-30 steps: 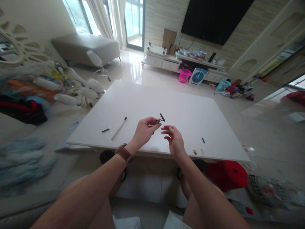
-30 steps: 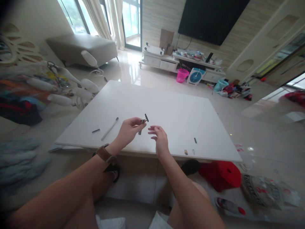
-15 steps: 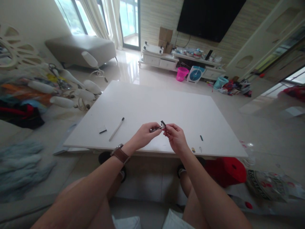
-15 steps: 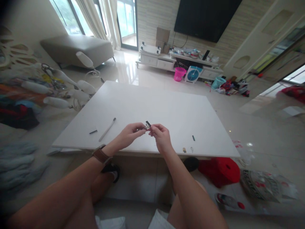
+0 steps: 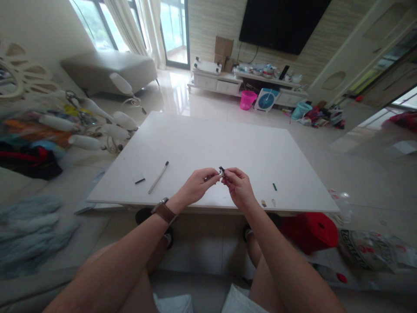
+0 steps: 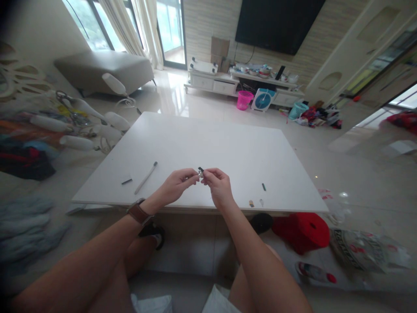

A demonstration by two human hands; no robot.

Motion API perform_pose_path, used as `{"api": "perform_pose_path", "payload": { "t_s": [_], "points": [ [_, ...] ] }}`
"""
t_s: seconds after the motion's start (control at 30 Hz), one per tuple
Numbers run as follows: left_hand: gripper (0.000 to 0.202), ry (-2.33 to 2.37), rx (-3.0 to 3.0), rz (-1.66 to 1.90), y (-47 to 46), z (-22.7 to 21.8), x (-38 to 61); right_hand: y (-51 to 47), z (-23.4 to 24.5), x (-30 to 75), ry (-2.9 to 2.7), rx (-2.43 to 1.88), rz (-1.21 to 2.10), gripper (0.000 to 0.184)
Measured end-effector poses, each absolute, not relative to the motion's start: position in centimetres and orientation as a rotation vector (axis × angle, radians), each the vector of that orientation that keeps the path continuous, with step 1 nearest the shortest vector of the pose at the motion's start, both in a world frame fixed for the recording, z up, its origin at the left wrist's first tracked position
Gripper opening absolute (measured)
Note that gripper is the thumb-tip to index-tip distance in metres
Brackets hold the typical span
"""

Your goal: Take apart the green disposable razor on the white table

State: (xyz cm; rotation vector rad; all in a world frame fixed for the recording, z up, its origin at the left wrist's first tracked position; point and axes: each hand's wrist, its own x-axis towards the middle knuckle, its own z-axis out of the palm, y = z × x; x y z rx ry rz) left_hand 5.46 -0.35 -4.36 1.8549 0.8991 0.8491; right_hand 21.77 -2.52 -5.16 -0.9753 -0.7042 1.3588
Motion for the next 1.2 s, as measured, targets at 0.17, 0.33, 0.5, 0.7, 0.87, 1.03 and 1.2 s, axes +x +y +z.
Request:
{"api": "perform_pose_path", "payload": {
  "t_s": [0.17, 0.33, 0.5, 0.7, 0.87, 1.03, 1.2],
  "points": [
    [0.031, 0.904, 1.848, 0.856, -0.4, -4.4, 5.5, -2.5, -5.2, 21.6, -0.700, -0.977, 1.323, 0.016],
    [0.033, 0.907, 1.834, 0.873, -0.6, -4.3, 5.5, -2.6, -5.5, 21.2, -0.698, -0.978, 1.296, 0.019],
    [0.033, 0.931, 1.807, 0.904, -0.5, -3.9, 5.4, -2.7, -5.4, 21.2, -0.704, -0.996, 1.261, 0.018],
    [0.034, 0.971, 1.752, 0.925, 0.0, -4.1, 5.0, -2.5, -5.3, 21.4, -0.665, -1.026, 1.250, 0.019],
    [0.033, 1.064, 1.725, 0.790, 1.2, -6.1, 4.8, -2.4, -5.3, 21.6, -0.600, -1.037, 1.206, 0.020],
    [0.023, 1.292, 1.829, 0.506, 2.7, -8.9, 4.5, -2.0, -5.9, 22.1, -0.594, -1.072, 1.152, 0.021],
    [0.026, 1.503, 1.972, 0.350, 3.3, -10.7, 4.6, -1.5, -7.2, 23.1, -0.632, -1.118, 1.099, 0.021]
  ]
}}
